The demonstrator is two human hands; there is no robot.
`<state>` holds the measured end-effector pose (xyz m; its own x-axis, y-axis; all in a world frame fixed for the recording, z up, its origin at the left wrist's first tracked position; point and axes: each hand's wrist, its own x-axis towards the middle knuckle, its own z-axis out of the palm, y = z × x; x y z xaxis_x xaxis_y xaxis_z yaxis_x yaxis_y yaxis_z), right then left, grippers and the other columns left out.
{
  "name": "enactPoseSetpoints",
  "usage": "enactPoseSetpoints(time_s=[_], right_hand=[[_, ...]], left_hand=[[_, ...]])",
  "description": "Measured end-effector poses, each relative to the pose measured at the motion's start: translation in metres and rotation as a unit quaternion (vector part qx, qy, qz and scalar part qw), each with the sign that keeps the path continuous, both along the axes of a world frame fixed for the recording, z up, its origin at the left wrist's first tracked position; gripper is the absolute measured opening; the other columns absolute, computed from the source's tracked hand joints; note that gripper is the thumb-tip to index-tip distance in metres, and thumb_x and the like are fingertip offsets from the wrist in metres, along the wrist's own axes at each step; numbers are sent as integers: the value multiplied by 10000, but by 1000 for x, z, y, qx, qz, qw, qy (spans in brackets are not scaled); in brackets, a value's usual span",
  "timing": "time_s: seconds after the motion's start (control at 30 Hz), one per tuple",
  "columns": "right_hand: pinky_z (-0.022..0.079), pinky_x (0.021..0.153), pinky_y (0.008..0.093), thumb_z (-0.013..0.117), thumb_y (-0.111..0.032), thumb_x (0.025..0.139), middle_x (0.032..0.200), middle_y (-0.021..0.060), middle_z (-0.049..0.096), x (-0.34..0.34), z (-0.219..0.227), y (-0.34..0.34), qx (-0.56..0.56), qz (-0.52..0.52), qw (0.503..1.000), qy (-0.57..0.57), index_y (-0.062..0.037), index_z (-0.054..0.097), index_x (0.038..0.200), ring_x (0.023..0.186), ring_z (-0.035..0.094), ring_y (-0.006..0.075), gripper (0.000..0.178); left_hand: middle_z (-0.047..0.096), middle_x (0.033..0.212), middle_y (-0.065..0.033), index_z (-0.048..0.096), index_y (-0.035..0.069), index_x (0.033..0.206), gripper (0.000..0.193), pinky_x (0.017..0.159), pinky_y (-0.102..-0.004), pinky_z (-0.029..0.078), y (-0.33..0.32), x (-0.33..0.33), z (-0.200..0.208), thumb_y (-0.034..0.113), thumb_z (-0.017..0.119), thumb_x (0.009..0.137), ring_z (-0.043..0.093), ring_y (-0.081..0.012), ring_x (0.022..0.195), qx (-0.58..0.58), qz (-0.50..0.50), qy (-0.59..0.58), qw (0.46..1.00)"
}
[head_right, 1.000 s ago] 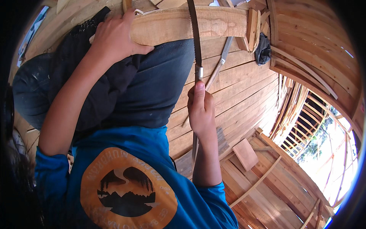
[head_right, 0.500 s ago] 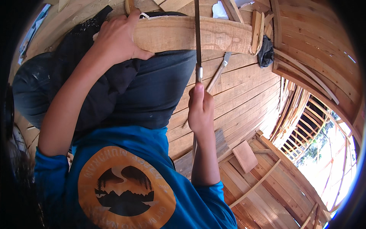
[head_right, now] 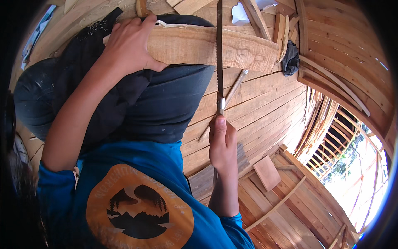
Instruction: The person saws a curved piece of wood by hand while sitting on a wooden floor, turning the wood over and sawing from different sides.
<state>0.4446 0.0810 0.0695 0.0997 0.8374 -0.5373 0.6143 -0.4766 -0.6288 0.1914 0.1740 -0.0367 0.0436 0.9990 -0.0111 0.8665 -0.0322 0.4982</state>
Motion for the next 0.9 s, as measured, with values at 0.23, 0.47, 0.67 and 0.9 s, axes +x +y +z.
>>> enactPoseSetpoints(time_s=[0.23,0.47,0.67,0.9], right_hand=[[206,390,215,291,-597,1015,541,-73,334,-23,-8,43,-1,36,998,-43,-116,454,721,431,276,25,587],[207,390,216,285,-614,1009,533,-72,326,-13,11,13,1,35,999,-24,-139,409,675,427,285,30,595],[210,388,226,286,-593,1016,521,-70,312,-23,-4,50,14,67,996,-62,-133,421,672,417,281,36,590],[211,391,223,265,-572,1024,523,-67,328,1,8,-9,-16,37,999,-32,-120,463,711,418,289,42,584]], left_hand=[[699,956,-209,569,-3,1207,895,845,-471,527,0,-8,-2,521,856,542,702,-351,871,15,67,-12,998],[683,1023,-231,562,2,1247,957,936,-502,466,-1,-4,-6,524,879,510,666,-383,993,29,57,17,998],[704,922,-215,574,3,1224,888,886,-485,498,-3,-9,-3,492,858,539,693,-355,905,-2,56,-40,998],[703,886,-218,579,-18,1195,859,851,-451,521,7,-8,-5,505,835,563,697,-360,860,-12,29,-45,998]])
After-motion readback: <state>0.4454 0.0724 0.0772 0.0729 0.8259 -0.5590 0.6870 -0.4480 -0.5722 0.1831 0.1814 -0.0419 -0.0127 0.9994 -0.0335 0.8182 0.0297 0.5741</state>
